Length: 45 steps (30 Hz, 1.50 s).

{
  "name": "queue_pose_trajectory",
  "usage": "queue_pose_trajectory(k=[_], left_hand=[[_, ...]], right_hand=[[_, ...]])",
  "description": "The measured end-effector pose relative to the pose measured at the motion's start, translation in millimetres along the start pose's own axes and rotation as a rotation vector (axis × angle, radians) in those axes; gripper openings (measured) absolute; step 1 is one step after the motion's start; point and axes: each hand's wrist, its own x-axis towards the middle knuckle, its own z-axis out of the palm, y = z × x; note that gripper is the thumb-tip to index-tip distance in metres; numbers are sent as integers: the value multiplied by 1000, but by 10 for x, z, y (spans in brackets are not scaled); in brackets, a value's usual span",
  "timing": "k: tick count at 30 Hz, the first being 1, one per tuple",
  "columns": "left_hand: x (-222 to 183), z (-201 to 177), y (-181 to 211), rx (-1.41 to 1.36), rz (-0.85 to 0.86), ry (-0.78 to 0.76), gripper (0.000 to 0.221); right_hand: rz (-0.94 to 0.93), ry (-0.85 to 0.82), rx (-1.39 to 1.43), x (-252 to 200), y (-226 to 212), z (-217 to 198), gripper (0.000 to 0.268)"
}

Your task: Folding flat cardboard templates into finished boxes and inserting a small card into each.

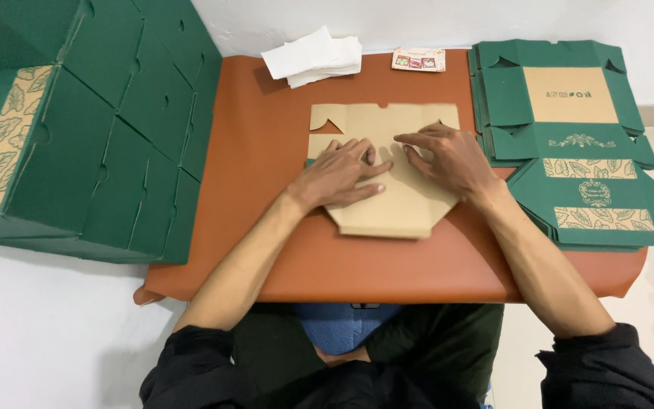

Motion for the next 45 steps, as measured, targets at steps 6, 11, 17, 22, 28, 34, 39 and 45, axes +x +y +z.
queue_pose_trajectory(k=[6, 11, 17, 22, 28, 34, 39, 45], left_hand=[[-29, 45, -185, -203, 170, -148, 47], [-22, -67, -61, -228, 126, -169, 36], [-53, -160, -34, -147, 38, -155, 41], [-100, -213, -134, -25, 27, -158, 39], [-100, -97, -252, 123, -48, -33, 31], [-90, -170, 95, 176, -221, -85, 98], [-95, -243, 185, -30, -27, -147, 108], [-127, -445, 104, -322, -38, 152, 54]], right_hand=[[-212, -34, 192, 27, -155, -111, 31], [-110, -256, 130, 88, -137, -40, 42], [-11, -229, -70, 72, -153, 8, 40], [3, -142, -262, -22, 167, 223, 29], [96, -101, -339, -53, 137, 66, 33], [-13, -61, -345, -28, 292, 304, 60], [-190, 165, -122, 19, 76, 112, 35], [14, -312, 135, 71, -107, 49, 86]])
